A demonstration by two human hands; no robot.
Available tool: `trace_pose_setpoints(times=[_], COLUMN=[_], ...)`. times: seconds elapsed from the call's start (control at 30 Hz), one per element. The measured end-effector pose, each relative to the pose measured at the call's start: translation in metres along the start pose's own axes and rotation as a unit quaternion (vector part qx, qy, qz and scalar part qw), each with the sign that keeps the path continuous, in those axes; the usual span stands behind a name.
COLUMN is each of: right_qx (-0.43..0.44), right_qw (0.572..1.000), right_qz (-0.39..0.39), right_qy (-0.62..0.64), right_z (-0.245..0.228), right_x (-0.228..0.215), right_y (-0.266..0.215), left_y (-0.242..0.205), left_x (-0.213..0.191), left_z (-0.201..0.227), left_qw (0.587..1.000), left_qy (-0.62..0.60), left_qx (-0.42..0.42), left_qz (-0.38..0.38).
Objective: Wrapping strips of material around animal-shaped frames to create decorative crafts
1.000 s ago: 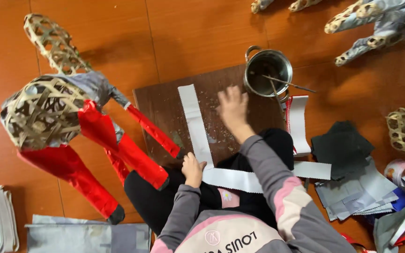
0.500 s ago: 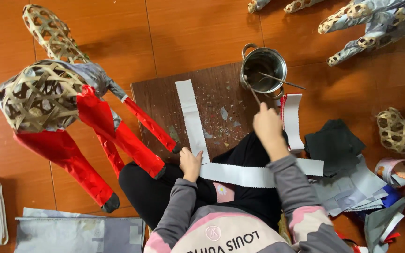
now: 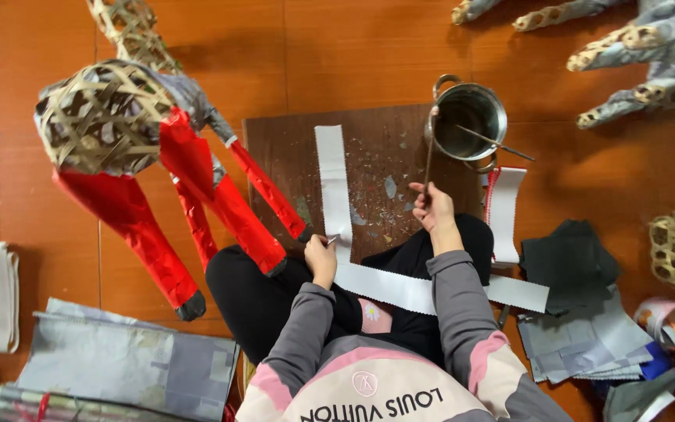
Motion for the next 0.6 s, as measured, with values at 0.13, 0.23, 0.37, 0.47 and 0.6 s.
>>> trace_pose_setpoints(times=[0.13,0.23,0.37,0.47,0.6], right_qx=[-0.104,-0.127,-0.177,-0.252,-0.334], right_qw=[0.992,0.971,0.839,0.626,0.503], right_qz=[0.05,0.092,0.068,0.093,0.136], right_qy=[-0.058,-0.182,-0.51,-0.732,-0.786], right_z=[-0.013,-0.005,-0.003,0.001,0.006], right_x=[0.026,0.051,0.125,0.163,0.2], right_y=[-0.015,-0.022,-0.053,-0.038,-0.025], left_y=[0.003,0.005,0.001,-0.003,0.0], left_x=[0.004,0.02,0.048,0.057,0.102], left_z=[-0.012,-0.017,-0.026,-0.024,-0.066], left_qw=[0.991,0.945,0.864,0.827,0.819], left_qy=[-0.123,-0.306,-0.457,-0.502,-0.509], left_qx=[-0.048,-0.1,-0.18,-0.224,-0.226], left_qz=[-0.01,-0.055,-0.105,-0.122,-0.139])
Point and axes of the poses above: each hand's wrist, its own y-axis towards the middle knuckle, its own x-axis out of the palm, z = x × y, the point moved 9 cm from there along y, towards the middle knuckle, and after that the axes turned 8 degrees about x, right-handed, at the moved point
